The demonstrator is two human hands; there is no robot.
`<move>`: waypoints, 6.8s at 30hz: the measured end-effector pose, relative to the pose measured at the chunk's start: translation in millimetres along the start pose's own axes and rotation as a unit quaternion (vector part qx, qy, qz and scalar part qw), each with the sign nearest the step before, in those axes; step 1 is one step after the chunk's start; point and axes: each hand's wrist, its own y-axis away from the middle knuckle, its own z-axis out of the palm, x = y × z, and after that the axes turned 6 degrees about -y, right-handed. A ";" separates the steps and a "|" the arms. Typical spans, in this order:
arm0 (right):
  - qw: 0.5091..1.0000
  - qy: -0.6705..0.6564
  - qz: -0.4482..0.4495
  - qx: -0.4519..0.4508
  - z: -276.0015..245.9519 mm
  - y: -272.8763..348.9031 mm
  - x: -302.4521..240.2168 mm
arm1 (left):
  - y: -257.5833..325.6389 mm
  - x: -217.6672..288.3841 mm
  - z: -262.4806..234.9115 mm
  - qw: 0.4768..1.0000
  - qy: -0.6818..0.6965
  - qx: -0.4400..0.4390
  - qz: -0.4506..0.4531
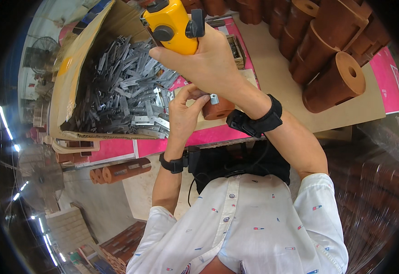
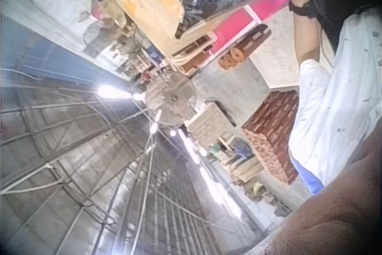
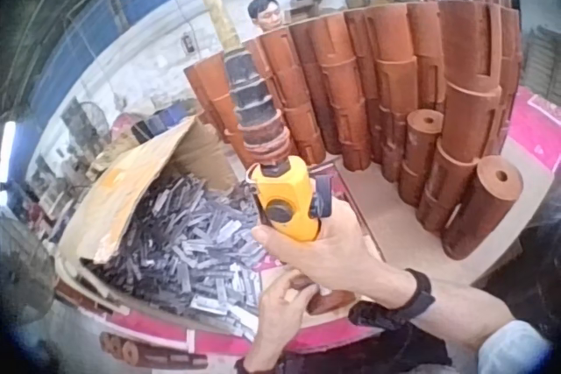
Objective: Using a power screwdriver to attach metal brackets to wooden cylindrical components.
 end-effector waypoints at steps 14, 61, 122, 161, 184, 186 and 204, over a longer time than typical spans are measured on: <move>0.999 0.035 -0.019 0.000 -2.6 1.8 9.9 | -1.0 -3.3 1.9 1.000 -0.021 -0.011 -0.009; 0.994 0.098 -0.002 -0.057 -8.9 13.0 10.1 | -8.1 -2.7 -3.8 0.982 -0.087 -0.166 0.018; 0.985 -0.007 0.153 -0.082 -116.1 69.7 22.9 | 299.6 -193.8 -159.4 0.727 0.303 0.462 -0.408; 0.986 0.041 0.163 -0.008 -82.1 87.4 -23.7 | 300.9 -237.2 -148.4 0.771 0.168 0.420 -0.448; 0.988 0.061 0.122 -0.079 -107.6 94.1 -129.4 | -21.9 113.5 192.1 0.970 -0.001 -0.098 0.224; 0.985 0.047 0.136 -0.099 -108.1 93.8 -129.8 | -23.3 116.7 205.0 0.973 -0.026 -0.070 0.219; 0.974 -0.025 0.226 -0.020 -99.4 70.9 -117.7 | -4.2 67.2 66.1 0.993 0.117 -0.034 0.007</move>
